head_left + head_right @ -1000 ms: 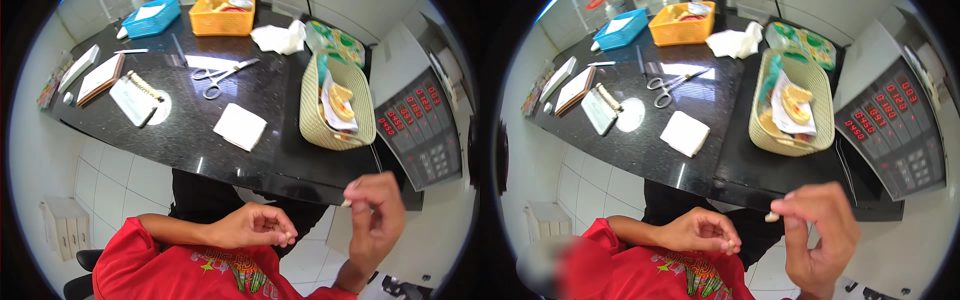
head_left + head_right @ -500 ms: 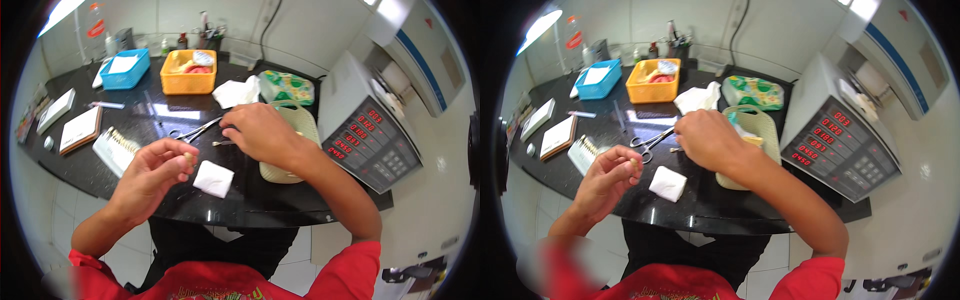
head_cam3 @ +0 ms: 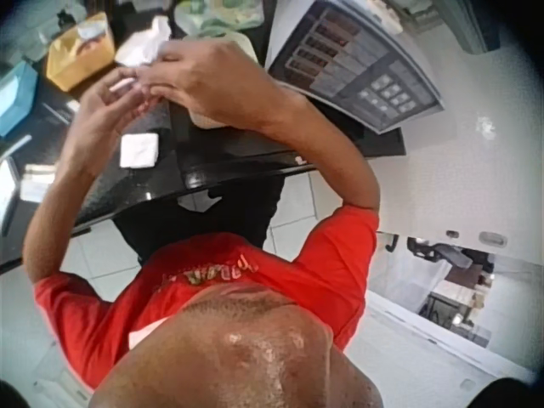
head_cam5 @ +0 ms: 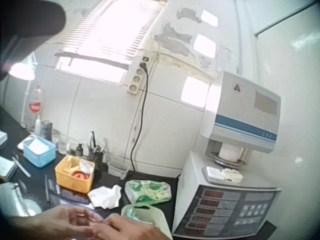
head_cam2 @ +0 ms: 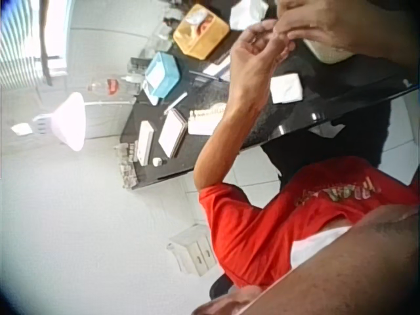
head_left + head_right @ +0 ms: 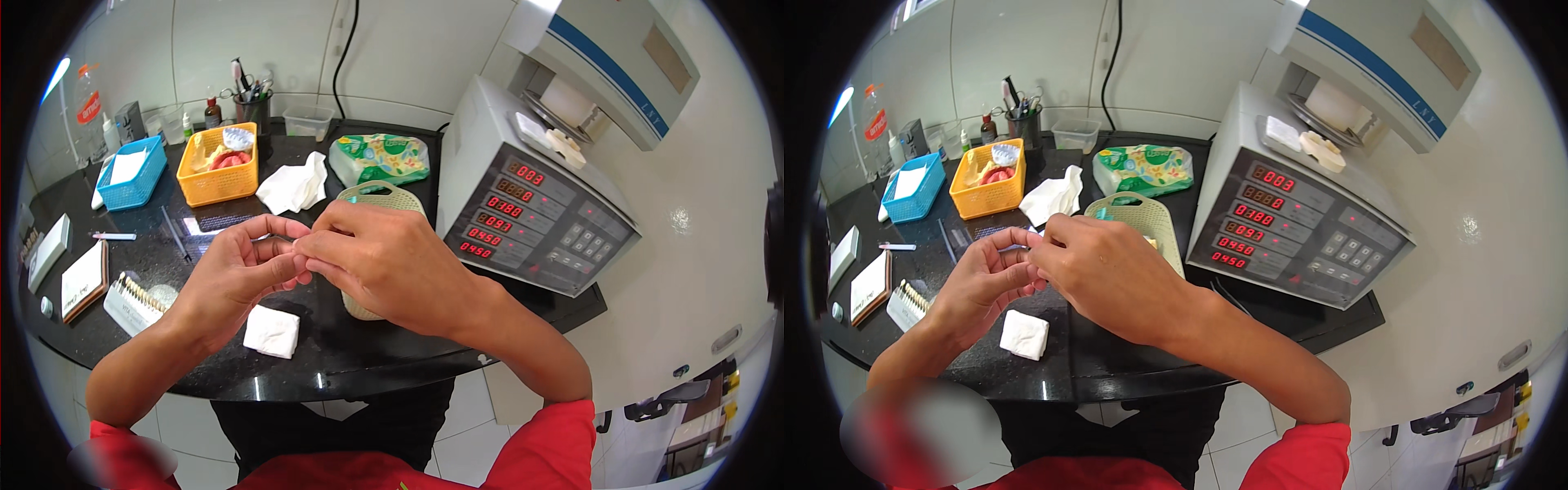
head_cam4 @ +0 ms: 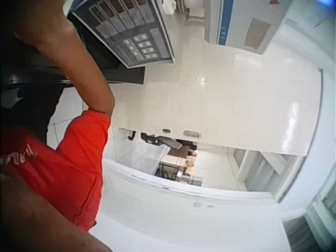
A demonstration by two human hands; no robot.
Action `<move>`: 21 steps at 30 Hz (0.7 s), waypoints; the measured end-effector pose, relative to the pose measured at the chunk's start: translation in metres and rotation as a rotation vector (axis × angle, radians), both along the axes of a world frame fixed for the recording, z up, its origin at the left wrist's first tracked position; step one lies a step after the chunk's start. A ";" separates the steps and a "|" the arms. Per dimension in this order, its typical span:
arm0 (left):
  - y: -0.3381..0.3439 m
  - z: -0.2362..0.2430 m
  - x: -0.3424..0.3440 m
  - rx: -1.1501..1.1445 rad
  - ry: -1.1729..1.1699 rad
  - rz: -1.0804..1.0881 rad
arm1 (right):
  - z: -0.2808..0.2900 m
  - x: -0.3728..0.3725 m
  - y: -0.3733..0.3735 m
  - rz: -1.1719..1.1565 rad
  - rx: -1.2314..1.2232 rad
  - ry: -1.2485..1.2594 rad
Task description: Processing and comparing colors for dental crowns using a shade guide and a laboratory furnace.
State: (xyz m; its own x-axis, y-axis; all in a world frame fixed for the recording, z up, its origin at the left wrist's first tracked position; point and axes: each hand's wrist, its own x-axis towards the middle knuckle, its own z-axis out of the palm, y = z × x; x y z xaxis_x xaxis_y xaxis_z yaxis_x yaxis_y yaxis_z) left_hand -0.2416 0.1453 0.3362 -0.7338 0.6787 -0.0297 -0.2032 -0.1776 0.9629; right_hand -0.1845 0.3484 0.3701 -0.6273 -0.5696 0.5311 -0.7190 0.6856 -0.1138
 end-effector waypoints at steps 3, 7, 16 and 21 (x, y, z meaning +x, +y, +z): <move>0.015 0.004 0.000 -0.015 0.007 -0.021 | 0.005 0.005 0.017 -0.039 0.065 0.056; 0.027 0.012 0.012 -0.058 0.048 0.089 | 0.031 0.017 0.054 -0.157 0.059 0.239; 0.016 -0.019 -0.006 -0.074 0.467 0.231 | 0.110 0.054 0.205 -0.887 -0.341 0.119; 0.014 -0.024 -0.010 -0.094 0.472 0.204 | 0.107 0.049 0.228 -0.908 -0.370 -0.016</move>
State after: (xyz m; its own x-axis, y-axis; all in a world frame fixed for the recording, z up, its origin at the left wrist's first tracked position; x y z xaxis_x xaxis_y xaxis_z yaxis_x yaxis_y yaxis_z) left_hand -0.2515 0.1588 0.3122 -0.7988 0.5311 0.2827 0.2868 -0.0770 0.9549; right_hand -0.1351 0.5764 0.4770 -0.7534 0.3337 0.5666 0.0674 0.8963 -0.4384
